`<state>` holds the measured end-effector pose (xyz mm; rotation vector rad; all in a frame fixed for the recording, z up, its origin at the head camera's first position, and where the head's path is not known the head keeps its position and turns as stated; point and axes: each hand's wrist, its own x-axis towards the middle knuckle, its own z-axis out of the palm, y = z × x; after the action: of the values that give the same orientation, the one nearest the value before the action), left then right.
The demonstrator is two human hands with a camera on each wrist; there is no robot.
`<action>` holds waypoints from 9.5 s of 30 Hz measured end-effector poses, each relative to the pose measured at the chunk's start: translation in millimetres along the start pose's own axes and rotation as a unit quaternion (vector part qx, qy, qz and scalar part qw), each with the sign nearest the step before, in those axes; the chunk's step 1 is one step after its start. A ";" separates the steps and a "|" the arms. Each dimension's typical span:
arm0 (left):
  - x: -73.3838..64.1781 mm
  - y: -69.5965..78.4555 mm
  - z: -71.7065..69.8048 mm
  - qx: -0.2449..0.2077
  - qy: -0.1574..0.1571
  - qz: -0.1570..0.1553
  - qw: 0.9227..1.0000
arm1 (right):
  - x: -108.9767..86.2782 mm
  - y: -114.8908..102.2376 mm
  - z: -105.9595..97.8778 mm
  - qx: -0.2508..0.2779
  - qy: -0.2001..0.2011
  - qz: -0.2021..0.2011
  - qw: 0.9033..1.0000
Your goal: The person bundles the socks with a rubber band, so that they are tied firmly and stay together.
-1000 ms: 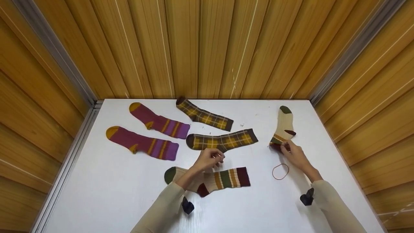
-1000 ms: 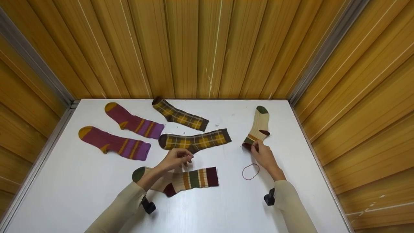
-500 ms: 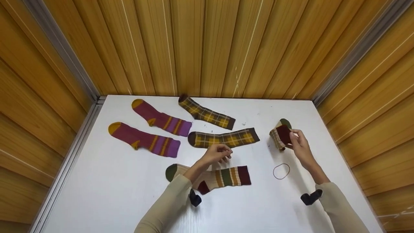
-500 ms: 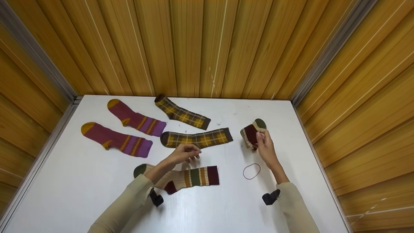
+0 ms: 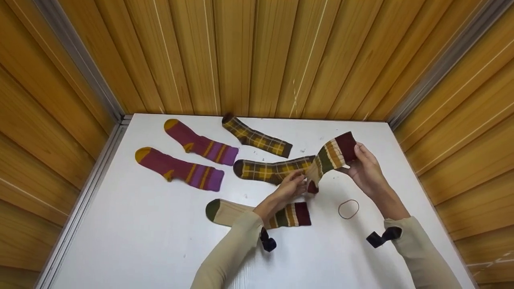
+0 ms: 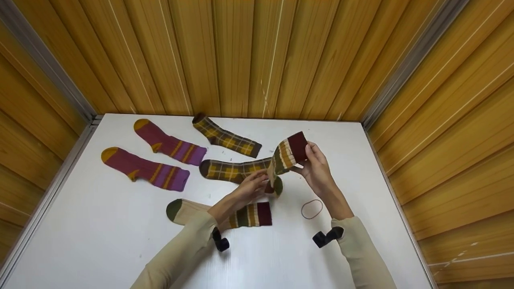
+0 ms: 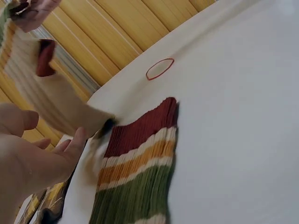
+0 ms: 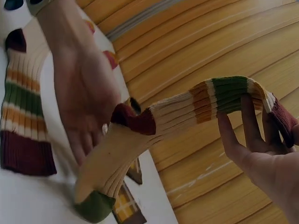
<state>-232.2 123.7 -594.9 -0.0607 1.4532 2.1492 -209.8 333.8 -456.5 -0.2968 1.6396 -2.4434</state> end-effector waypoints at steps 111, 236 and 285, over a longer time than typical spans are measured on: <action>-46.6 80.4 -171.0 0.429 0.203 0.084 0.876 | 63.1 124.5 -64.2 -0.466 0.150 0.076 0.868; 58.1 145.8 -241.7 0.424 0.282 0.165 0.845 | 124.7 156.8 -4.6 -0.372 0.186 0.136 0.899; 59.1 197.0 -201.2 0.222 0.403 0.081 0.884 | 149.0 141.3 2.7 -0.439 0.113 0.188 0.872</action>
<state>-423.6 -81.5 -531.2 -0.7642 2.4606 1.9275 -346.8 239.6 -577.0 0.2010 2.5336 -1.3643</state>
